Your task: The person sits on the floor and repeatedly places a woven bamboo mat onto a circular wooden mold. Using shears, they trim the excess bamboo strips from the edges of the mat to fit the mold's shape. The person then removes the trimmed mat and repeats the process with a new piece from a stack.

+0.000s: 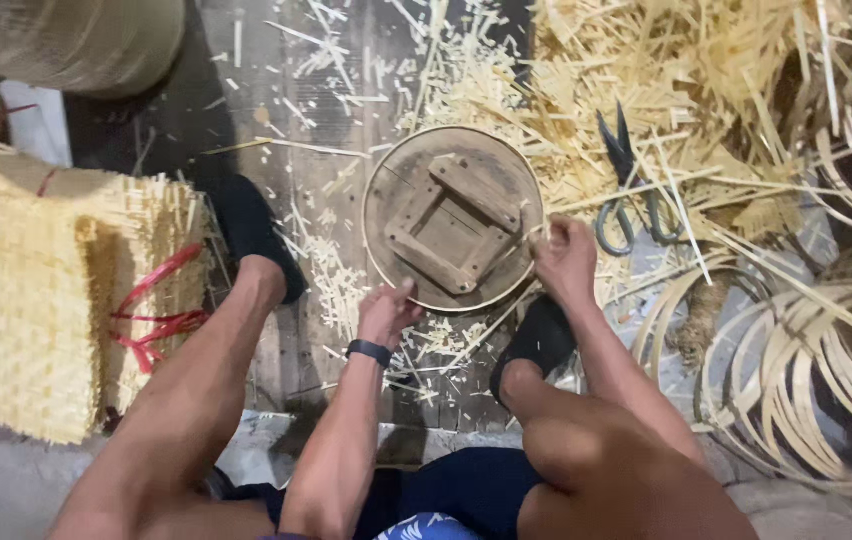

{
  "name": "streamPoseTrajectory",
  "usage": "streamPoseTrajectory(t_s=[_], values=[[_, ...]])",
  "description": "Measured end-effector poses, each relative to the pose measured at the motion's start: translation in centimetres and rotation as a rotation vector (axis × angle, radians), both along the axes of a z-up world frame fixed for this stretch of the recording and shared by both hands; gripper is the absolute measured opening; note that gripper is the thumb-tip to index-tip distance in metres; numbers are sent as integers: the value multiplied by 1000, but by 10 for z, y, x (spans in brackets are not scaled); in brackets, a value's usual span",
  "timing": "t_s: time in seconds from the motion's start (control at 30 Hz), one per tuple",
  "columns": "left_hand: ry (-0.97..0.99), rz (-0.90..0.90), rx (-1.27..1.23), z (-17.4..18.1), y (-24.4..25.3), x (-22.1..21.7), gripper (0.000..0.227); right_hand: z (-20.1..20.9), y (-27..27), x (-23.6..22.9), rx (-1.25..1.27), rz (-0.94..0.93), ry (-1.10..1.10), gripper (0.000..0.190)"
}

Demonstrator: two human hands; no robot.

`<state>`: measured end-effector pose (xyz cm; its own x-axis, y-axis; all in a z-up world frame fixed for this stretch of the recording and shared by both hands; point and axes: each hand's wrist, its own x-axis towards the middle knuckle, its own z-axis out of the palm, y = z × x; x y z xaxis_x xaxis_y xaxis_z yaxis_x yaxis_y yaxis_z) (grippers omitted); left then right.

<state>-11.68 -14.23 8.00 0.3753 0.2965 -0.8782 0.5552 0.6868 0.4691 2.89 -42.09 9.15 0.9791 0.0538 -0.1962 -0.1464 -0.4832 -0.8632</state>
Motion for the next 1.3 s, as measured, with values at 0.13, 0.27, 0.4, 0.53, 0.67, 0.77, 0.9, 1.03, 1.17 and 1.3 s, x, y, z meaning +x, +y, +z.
streamPoseTrajectory(t_s=[0.13,0.27,0.4,0.53,0.67,0.77,0.9,1.03,1.17,1.3], values=[[69,-263,283,58,-2,26,30,86,57,17,16,266,-161,53],[-282,-363,760,126,9,56,30,142,107,29,302,500,-69,63],[-748,-436,1354,172,-8,74,35,141,103,33,638,198,424,54],[-914,-489,1355,179,-41,86,41,99,67,17,1089,104,325,56],[-717,-279,1175,156,-44,103,38,67,-2,-11,1316,21,379,73],[-355,-281,1223,140,1,123,36,50,-37,-20,1337,26,419,68],[-556,-149,1487,136,96,139,39,22,-17,-19,1272,-34,488,63],[-420,-167,1294,134,154,153,39,6,28,-19,1185,-56,572,59],[-241,-266,1113,101,166,160,50,-1,35,-26,1222,-1,720,54],[-281,-367,942,46,149,167,53,-4,-2,-53,860,-51,688,39]])
